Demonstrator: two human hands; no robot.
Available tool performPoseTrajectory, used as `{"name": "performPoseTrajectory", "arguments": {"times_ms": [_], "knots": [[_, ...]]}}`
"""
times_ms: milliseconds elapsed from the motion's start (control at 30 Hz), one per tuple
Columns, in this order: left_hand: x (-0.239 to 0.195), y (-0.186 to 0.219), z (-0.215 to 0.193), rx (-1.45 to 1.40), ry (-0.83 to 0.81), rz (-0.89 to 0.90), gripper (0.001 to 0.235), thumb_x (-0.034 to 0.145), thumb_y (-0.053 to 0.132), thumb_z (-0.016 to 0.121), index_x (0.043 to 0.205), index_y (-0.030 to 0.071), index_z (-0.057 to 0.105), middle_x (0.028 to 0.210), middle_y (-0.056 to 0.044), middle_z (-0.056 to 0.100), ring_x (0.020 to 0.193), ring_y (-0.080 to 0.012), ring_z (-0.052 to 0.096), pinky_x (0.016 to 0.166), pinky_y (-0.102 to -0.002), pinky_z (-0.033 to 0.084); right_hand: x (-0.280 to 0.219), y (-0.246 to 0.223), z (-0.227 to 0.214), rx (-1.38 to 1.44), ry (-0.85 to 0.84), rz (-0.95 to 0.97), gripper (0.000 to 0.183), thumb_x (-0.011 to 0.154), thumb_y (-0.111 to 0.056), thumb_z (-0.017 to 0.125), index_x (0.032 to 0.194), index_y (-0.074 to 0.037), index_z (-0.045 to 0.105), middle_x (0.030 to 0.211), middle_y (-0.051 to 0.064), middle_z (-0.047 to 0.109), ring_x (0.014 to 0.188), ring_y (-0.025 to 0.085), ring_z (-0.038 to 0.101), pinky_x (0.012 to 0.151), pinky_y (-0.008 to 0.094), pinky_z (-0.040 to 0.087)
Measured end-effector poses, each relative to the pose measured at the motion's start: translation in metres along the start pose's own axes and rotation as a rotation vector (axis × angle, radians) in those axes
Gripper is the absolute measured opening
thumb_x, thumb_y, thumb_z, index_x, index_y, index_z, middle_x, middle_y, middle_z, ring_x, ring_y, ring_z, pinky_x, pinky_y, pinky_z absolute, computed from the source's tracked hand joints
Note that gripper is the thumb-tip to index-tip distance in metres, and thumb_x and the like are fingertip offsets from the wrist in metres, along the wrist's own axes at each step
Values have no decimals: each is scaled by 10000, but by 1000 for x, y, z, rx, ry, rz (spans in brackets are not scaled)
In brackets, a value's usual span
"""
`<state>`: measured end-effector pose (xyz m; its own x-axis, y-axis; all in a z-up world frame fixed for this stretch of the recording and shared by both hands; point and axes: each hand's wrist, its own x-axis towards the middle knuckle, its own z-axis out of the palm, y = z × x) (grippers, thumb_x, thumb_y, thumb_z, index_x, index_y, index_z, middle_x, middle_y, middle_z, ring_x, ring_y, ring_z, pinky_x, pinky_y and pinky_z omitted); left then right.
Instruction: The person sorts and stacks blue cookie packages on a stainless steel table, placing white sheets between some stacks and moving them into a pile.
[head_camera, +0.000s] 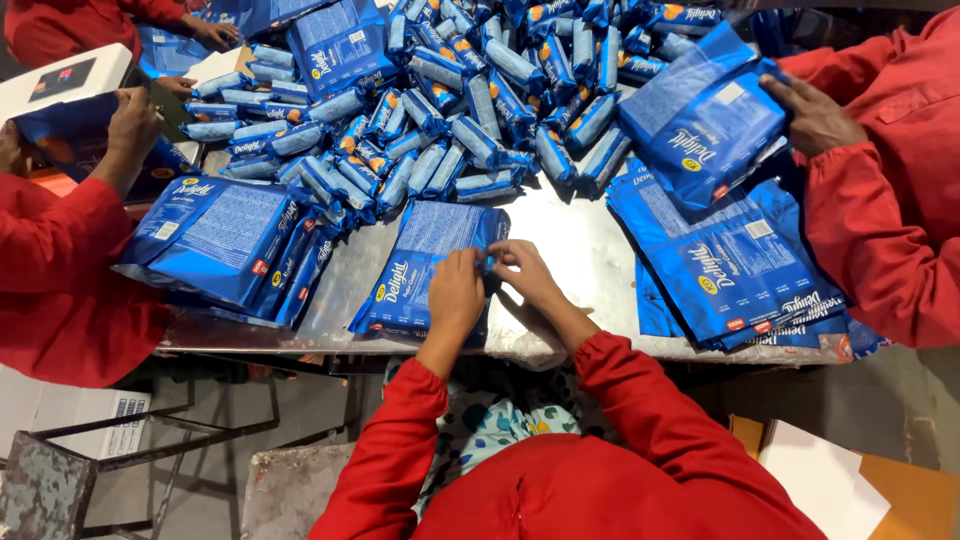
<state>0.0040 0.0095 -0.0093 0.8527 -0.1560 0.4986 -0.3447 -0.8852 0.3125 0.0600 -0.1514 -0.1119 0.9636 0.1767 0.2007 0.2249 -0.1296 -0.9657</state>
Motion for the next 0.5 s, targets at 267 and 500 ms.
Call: {"name": "performPoseTrajectory", "arguments": {"times_ms": [267,500], "knots": [[-11,2,-5,234,-89,79,209,842,128,705,1043,85,665,1226,-102,639,968,-313,641,664,-419,547,-12,-25,-1,-81,-26,44,369,845,-69,740,1210,-116,710,1456,137,444,1175,257,664,965,348,584],[-3,6,-22,274,-214,131,352,730,306,818,948,76,665,1142,-105,619,982,-328,607,648,-457,543,-16,-43,3,-106,53,98,348,825,-85,750,1164,-163,743,1277,109,538,1071,240,698,895,341,607]]}}
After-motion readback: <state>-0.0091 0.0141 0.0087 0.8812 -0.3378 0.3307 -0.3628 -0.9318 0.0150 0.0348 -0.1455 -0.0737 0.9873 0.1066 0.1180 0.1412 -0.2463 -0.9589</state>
